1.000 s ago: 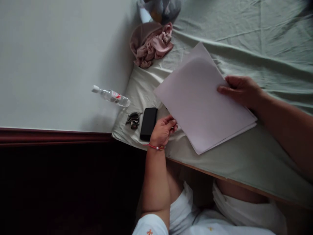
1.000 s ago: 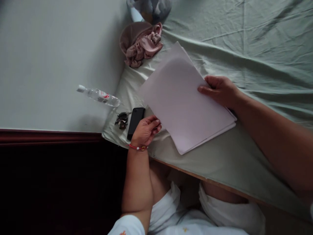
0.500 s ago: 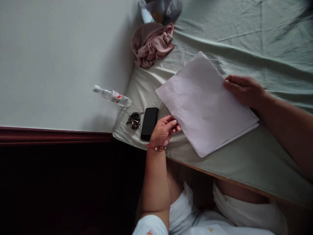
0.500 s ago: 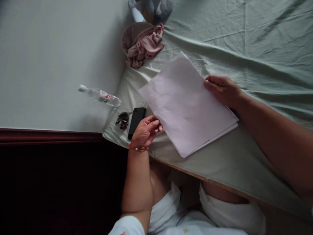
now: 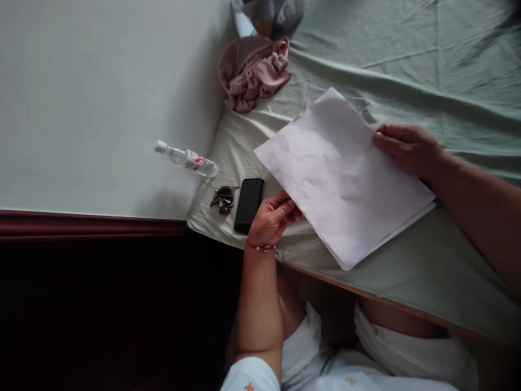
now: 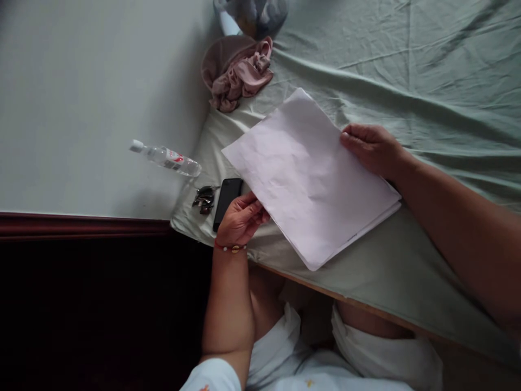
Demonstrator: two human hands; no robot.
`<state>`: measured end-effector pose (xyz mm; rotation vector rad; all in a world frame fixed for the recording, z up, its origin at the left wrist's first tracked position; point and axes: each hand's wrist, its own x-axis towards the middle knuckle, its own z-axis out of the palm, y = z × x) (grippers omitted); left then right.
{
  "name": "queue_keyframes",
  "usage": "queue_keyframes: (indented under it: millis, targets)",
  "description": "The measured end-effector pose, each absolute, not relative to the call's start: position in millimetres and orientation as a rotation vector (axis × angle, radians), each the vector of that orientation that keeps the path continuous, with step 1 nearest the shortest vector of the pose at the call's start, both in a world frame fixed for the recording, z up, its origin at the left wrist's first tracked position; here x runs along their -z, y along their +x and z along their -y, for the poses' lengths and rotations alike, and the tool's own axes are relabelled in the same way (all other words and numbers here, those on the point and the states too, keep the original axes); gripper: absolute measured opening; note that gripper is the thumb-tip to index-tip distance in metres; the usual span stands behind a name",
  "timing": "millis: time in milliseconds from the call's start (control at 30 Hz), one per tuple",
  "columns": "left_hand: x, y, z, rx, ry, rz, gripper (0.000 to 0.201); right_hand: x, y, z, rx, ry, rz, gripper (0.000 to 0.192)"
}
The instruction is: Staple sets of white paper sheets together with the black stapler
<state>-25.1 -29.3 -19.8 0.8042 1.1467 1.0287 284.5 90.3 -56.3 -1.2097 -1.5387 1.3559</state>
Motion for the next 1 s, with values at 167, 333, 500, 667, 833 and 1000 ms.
queue_keyframes:
  millis: [167,333,500,667,833,1000]
  targets:
    - [19.6,-27.3,29.2,-1.023,0.829,-1.181,0.039,56.2,283.1,-90.9,-1.328,-1.216,1.522,0.049]
    - [15.0,-23.9,29.4,-1.025,0.84,-1.166,0.039,56.6,283.7,-91.2,-1.331,-1.209,1.519,0.049]
    - [12.4,-19.8,28.3,-1.037,0.801,-1.166,0.037,58.1,285.0,-91.9,-1.307,-1.226,1.529,0.046]
    - [20.6,-19.8,22.4,-1.024,0.748,-1.27,0.037,59.2,282.8,-91.3,-1.281,-1.228,1.524,0.044]
    - [28.8,-14.3,19.8,-0.92,0.744,-1.424,0.032,60.6,282.8,-92.0,-1.177,-1.25,1.57,0.047]
    - [34.2,-9.0,21.0,-0.873,0.845,-1.46,0.031,60.5,282.4,-93.3,-1.163,-1.251,1.58,0.046]
